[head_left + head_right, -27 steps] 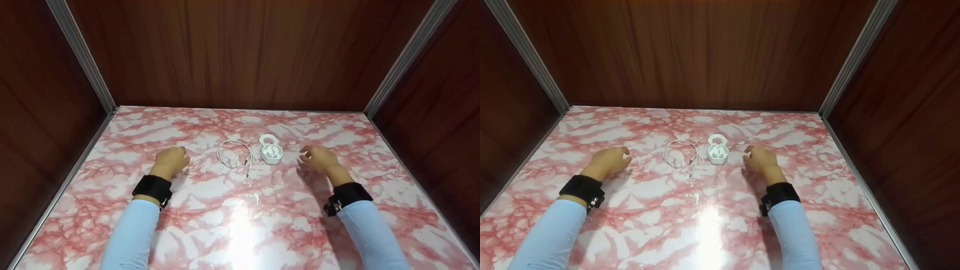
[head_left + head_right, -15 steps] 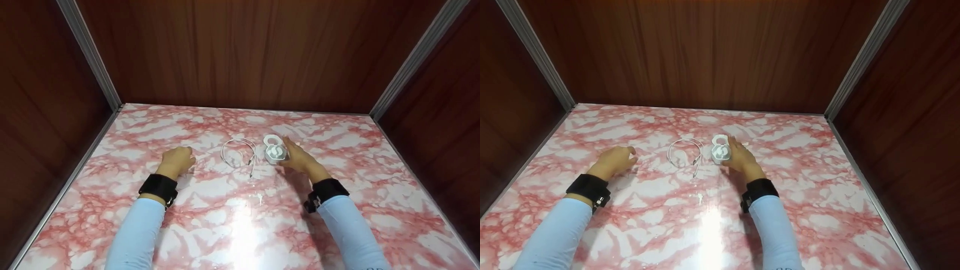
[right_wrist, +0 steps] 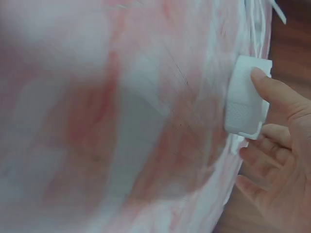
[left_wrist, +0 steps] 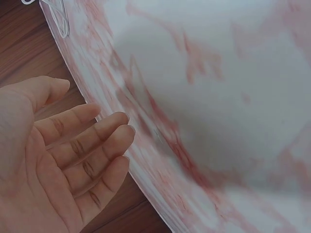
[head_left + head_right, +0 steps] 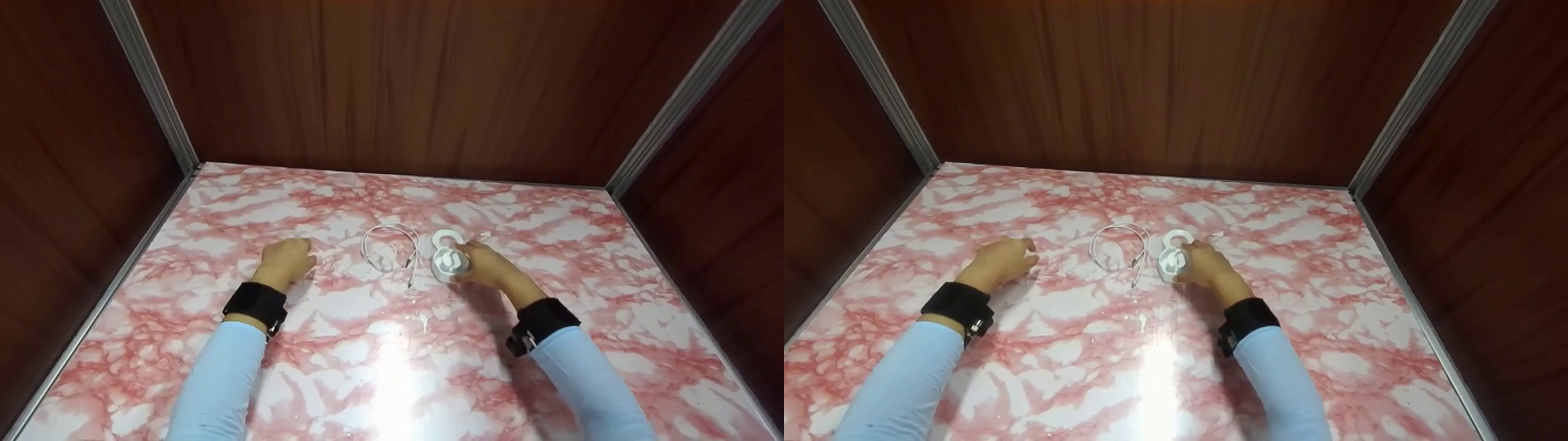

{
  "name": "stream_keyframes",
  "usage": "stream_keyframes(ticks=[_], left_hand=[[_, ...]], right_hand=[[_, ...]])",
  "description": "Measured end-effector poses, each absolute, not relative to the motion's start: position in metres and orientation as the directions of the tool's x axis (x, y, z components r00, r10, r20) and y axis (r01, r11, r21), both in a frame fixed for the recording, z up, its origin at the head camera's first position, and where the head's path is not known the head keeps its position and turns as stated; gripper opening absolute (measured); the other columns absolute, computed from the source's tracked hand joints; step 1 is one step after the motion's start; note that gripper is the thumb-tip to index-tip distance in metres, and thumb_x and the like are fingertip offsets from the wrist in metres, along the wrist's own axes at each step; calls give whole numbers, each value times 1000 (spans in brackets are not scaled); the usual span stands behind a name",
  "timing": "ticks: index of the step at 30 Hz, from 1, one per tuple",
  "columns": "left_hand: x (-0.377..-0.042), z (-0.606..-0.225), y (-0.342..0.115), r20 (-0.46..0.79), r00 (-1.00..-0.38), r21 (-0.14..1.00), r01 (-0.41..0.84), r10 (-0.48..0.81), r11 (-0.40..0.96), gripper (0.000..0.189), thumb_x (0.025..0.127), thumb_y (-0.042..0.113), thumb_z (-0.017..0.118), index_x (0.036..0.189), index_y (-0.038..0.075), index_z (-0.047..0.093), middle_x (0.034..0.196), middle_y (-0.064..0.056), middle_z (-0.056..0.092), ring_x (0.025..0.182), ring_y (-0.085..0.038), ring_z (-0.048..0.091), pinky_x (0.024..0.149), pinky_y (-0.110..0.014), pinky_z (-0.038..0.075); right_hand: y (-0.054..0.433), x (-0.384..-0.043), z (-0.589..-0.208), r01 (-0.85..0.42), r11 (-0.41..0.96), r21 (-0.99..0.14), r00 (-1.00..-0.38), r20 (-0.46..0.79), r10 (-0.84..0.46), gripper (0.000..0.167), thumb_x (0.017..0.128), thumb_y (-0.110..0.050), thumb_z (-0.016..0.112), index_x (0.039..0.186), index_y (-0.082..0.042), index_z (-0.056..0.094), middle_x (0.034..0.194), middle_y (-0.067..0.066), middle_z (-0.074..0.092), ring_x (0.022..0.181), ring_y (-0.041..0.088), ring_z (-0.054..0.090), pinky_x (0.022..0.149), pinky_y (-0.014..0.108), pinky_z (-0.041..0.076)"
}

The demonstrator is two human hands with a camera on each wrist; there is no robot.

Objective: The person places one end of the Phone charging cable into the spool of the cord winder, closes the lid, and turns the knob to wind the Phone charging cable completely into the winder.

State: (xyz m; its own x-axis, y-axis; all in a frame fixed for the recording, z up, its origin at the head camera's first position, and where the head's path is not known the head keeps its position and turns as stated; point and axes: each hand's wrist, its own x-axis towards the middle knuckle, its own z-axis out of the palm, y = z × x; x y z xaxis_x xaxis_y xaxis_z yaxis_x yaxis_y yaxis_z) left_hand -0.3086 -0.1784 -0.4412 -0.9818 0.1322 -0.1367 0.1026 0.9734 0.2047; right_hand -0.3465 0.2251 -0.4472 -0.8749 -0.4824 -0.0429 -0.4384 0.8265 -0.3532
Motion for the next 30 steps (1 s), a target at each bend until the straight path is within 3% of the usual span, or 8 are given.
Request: stream_keyframes(ticks=[3,11,17,22,26,30], left_hand=[[-309,-441,-178,-130,-983,205,98,126,974,38,98,32,48,122,5,60,124,-20,62,110,-35,61,82,-58,50],[-308,-438,-173,-136,-981,203,112,142,973,39,98,32,48,125,6,58,126,-19,61,111,-38,60,85,-63,47],[-305,-432,-160,-97,-983,192,133,154,972,37,97,31,50,119,4,61,120,-20,64,104,-36,63,80,-57,52],[-295,-419,-124,4,-976,168,215,217,962,33,95,31,55,113,5,64,109,-17,68,99,-35,65,74,-52,54],[-279,-407,-79,67,-915,177,402,397,898,30,94,28,59,114,8,64,105,-11,69,91,-29,67,73,-44,56],[-264,-404,-38,104,-760,158,650,642,743,30,92,25,64,119,13,65,113,-6,69,99,-23,66,85,-38,55]], right_hand=[[220,-331,-442,-473,819,-324,-853,-65,-518,71,76,-26,79,135,1,52,136,25,52,129,44,44,107,54,37],[201,-289,-436,-561,795,-228,-789,-144,-598,74,75,-30,79,135,1,50,137,23,50,128,41,47,103,52,43],[193,-275,-440,-638,751,-171,-750,-86,-656,71,72,-32,81,130,0,54,122,17,59,106,34,61,90,48,52],[192,-274,-442,-606,771,-194,-767,-114,-631,80,71,-36,82,136,-2,50,133,21,53,116,38,56,96,50,48],[195,-274,-442,-564,783,-263,-776,-153,-611,87,70,-33,82,141,-1,44,143,27,43,130,42,45,103,54,42],[198,-275,-443,-557,756,-343,-765,-141,-628,83,71,-30,83,139,-2,46,138,23,50,123,39,52,100,53,44]])
